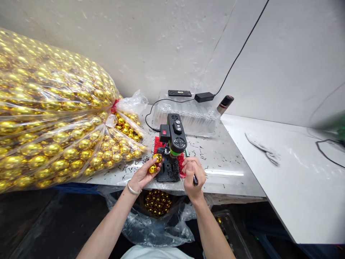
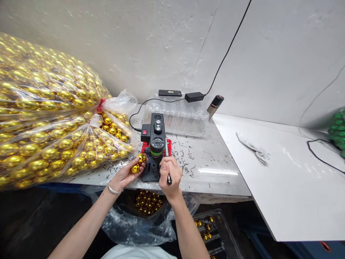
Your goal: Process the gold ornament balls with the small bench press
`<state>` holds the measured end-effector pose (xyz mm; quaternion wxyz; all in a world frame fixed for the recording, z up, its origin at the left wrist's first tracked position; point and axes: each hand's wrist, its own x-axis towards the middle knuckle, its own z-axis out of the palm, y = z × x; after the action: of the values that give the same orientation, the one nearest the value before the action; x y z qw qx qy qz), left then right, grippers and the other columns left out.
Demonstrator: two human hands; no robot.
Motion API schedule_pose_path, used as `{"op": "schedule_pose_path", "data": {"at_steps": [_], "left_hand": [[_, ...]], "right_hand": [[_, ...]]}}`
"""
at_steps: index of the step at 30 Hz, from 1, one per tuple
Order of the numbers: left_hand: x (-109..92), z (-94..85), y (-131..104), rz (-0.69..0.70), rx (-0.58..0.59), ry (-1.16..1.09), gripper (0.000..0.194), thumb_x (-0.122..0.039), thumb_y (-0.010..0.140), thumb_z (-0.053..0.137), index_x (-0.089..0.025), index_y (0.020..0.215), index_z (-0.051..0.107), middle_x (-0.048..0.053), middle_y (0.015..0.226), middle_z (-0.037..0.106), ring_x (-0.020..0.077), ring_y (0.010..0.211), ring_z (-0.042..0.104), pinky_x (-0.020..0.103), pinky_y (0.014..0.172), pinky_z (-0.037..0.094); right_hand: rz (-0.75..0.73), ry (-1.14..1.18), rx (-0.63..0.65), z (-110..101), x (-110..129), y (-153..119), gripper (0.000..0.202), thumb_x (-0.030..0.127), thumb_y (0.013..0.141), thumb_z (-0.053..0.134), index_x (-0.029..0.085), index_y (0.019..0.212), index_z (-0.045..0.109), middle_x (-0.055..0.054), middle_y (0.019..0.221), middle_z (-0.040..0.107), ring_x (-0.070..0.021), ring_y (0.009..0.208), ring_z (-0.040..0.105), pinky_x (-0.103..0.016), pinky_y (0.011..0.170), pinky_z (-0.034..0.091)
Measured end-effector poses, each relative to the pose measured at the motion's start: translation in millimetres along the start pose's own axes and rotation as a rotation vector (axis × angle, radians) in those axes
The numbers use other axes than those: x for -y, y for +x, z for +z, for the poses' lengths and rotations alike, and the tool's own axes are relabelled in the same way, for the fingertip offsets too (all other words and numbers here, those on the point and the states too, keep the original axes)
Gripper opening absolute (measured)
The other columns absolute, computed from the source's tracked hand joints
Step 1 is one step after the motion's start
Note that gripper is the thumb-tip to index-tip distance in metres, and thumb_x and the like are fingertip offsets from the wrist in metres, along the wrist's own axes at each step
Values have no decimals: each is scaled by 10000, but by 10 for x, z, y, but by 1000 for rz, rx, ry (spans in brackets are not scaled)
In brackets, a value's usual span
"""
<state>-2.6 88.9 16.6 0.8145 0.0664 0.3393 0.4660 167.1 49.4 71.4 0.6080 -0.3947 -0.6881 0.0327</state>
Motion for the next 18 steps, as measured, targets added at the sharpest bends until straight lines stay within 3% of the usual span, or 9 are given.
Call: {"op": "schedule_pose_path", "data": {"at_steps": [4, 9, 13, 18], "left_hand": [[17, -27, 50, 78, -118, 158, 78, -72, 754, 672, -111, 812, 638, 4, 684, 633, 68, 529, 588, 137, 456, 485], [66, -21, 83, 174, -89, 389, 279, -247, 658, 789, -122, 874, 665, 10, 761, 661, 52, 509, 539, 146, 433, 433], [149, 17, 142, 316, -97, 683, 491, -362, 623, 795, -146, 1044, 664, 37, 852, 693, 104, 647, 596, 180, 510, 439], [232, 11, 234, 512, -68, 1044, 476, -420, 678, 709, -143, 1063, 670, 74, 965, 714, 187, 820, 639, 294, 710, 503]], "right_hand": [[10, 16, -5, -14, 18, 55, 279, 67, 890, 366, 198, 651, 424, -2, 659, 494, -122, 695, 522, -270, 617, 405], [48, 40, -26, -31, 71, 223, 296, 89, 902, 381, 197, 628, 410, 9, 632, 476, -113, 660, 516, -267, 604, 396], [63, 45, -47, -25, 96, 307, 310, 109, 908, 389, 199, 612, 395, 23, 591, 429, -107, 619, 502, -265, 582, 380], [60, 22, -40, -31, 112, 304, 308, 119, 910, 385, 197, 613, 410, 9, 600, 471, -112, 617, 502, -271, 581, 386]]}}
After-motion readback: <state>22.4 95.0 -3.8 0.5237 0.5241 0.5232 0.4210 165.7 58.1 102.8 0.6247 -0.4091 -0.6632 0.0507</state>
